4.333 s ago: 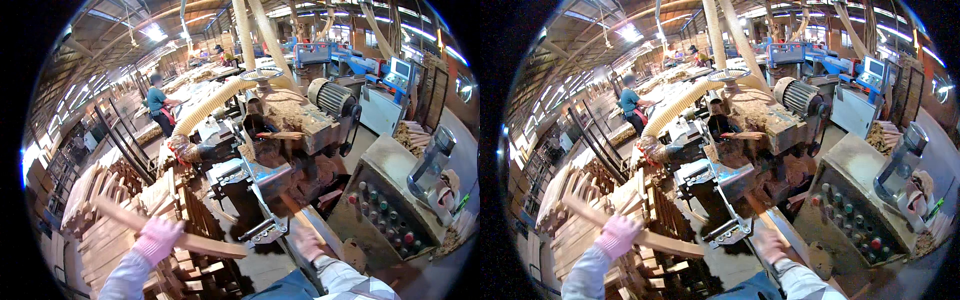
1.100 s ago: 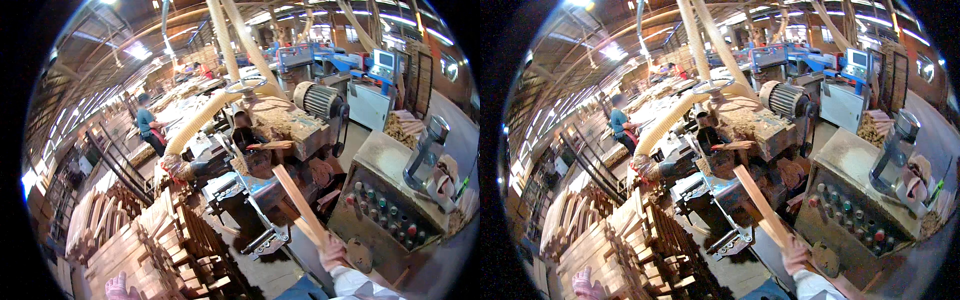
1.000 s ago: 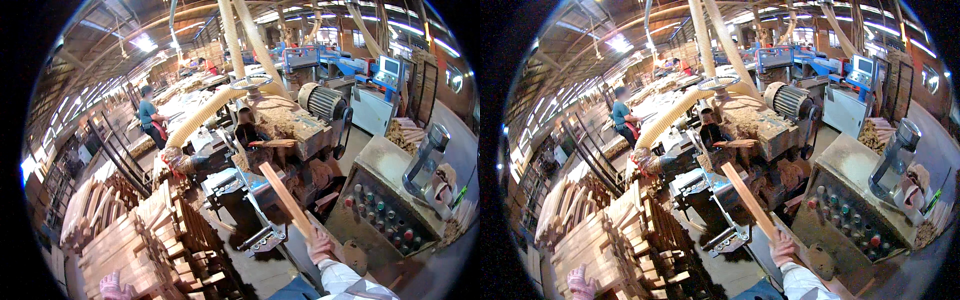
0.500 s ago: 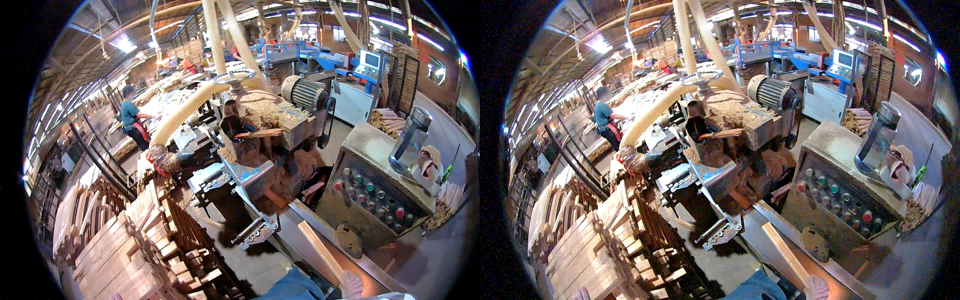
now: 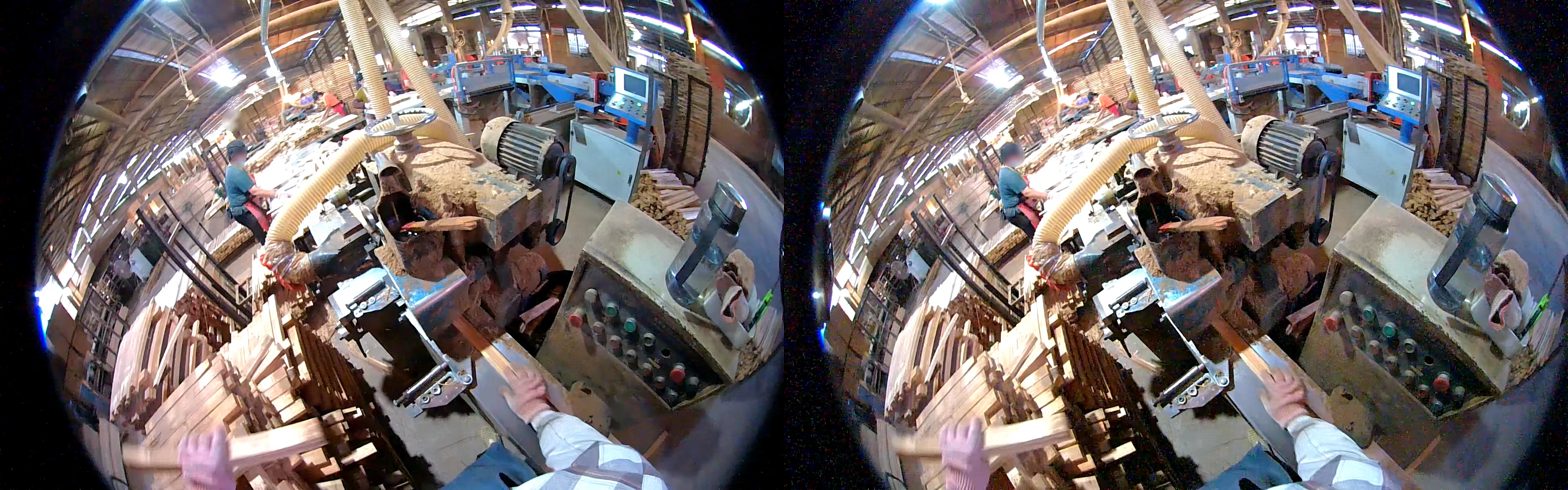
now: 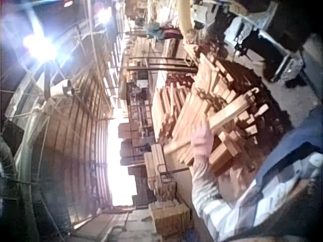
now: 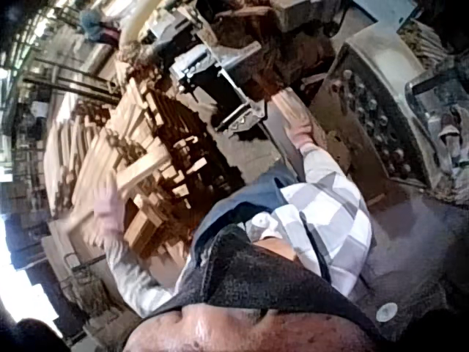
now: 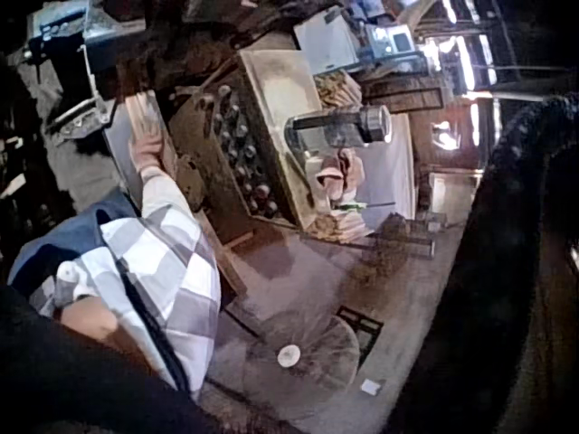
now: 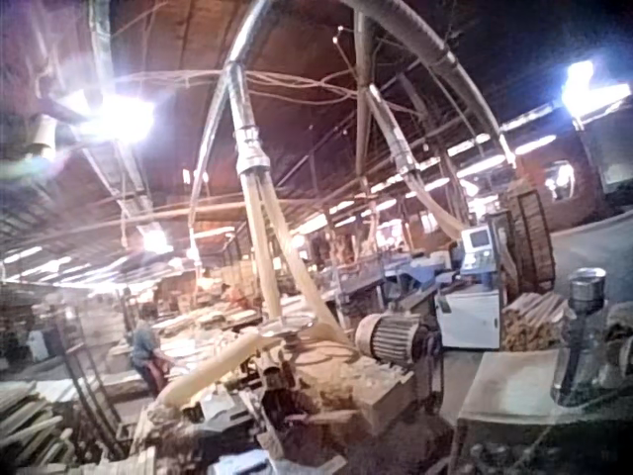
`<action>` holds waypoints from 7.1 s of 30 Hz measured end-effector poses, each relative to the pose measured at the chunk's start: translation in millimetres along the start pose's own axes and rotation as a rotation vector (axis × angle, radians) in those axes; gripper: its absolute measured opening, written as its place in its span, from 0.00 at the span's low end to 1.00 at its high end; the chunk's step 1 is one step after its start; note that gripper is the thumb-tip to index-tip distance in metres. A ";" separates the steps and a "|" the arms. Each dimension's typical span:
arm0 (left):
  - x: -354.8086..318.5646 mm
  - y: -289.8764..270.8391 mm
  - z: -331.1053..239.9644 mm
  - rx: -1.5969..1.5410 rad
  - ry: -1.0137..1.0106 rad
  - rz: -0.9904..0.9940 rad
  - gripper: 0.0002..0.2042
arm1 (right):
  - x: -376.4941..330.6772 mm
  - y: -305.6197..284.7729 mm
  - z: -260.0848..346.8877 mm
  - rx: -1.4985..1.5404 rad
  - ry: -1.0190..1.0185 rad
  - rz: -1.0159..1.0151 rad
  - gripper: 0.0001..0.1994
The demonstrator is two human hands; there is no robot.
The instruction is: The person handles wood slats, feeding them one at a time into a large woodworking machine and then placing them onto a stack.
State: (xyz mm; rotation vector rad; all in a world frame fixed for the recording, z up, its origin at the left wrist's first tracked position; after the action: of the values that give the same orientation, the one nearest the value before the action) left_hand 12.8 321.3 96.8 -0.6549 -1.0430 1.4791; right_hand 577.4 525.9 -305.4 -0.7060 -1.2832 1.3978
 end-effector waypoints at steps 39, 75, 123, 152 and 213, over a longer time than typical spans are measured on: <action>-75.6 93.2 137.7 0.020 -0.587 0.236 0.34 | 3.7 -40.2 24.3 -0.057 0.085 -0.021 0.35; 108.6 30.9 -271.9 0.155 0.675 -0.046 0.17 | 29.0 -109.1 221.0 0.607 -0.556 0.034 0.53; -67.8 156.4 146.3 0.141 -0.365 -0.008 0.36 | -166.7 -91.8 22.5 -0.174 -0.028 -0.022 0.24; 117.5 -57.6 -215.6 -0.374 0.651 -0.410 0.31 | -318.1 -86.1 22.3 -0.067 0.253 0.201 0.41; 116.3 23.2 -270.9 -0.270 0.801 -0.682 0.28 | -0.9 -83.0 232.6 1.026 0.065 0.286 0.45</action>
State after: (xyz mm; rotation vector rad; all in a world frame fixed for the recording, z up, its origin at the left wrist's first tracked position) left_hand 212.8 500.6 -27.1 -0.8678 -0.7101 0.4053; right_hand 389.7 440.0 -169.8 -0.2071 -0.2850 1.9745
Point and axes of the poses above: each hand's wrist, its own x-axis towards the middle knuckle, its own y-axis out of the palm, z = x × y, the point moved 8 cm from there along x, towards the middle knuckle, and after that the axes turned 8 degrees about -y, right-handed, at the moved point
